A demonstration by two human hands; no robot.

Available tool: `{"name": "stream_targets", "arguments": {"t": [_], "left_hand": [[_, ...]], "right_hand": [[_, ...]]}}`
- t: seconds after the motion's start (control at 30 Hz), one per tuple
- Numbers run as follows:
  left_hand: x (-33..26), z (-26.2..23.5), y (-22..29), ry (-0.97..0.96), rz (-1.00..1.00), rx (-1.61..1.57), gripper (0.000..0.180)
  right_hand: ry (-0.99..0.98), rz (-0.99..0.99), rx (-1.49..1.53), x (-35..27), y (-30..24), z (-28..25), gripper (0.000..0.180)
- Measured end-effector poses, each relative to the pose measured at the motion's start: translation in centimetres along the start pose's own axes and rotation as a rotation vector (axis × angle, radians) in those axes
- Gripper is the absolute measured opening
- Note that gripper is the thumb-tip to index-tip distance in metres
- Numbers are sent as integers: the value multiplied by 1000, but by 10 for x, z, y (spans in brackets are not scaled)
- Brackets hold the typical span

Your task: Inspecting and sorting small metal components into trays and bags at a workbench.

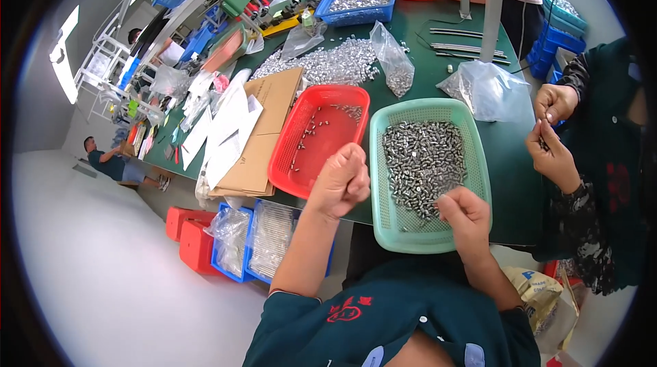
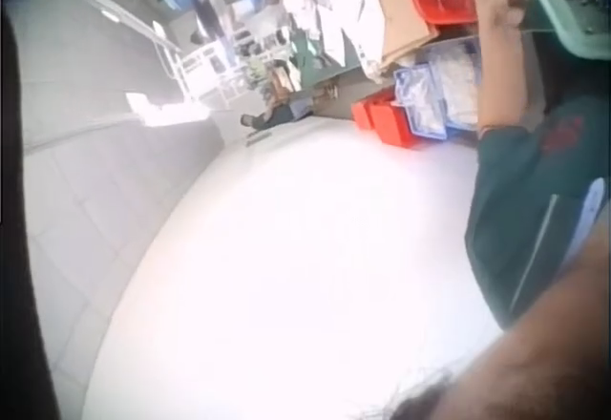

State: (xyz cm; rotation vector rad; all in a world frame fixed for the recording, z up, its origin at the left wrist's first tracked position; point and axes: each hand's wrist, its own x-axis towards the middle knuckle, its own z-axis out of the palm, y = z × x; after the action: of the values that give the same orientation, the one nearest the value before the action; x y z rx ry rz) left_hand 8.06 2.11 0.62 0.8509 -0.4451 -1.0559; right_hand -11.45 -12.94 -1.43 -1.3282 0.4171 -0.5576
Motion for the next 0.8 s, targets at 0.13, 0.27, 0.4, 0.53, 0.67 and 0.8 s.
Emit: {"name": "stream_targets", "arguments": {"t": [0.13, 0.27, 0.4, 0.53, 0.67, 0.8], "left_hand": [[3, 28, -43, -147, -160, -362, 23], [1, 49, -64, -67, -211, -478, 16], [-1, 54, -69, 83, -258, -474, 11], [-1, 52, -68, 147, -291, -475, 8], [-4, 50, -69, 100, -253, -422, 9], [-5, 50, -68, 87, -243, -409, 8]], "right_hand": [[28, -124, -111, 2, -1, 4, 8], [33, -317, -286, 6, -5, 6, 7], [47, -336, -302, 7, -3, 5, 7], [63, -307, -296, 6, -2, 2, 7], [66, -299, -307, 7, -3, 2, 7], [38, -308, -336, 7, -7, 0, 8]]}}
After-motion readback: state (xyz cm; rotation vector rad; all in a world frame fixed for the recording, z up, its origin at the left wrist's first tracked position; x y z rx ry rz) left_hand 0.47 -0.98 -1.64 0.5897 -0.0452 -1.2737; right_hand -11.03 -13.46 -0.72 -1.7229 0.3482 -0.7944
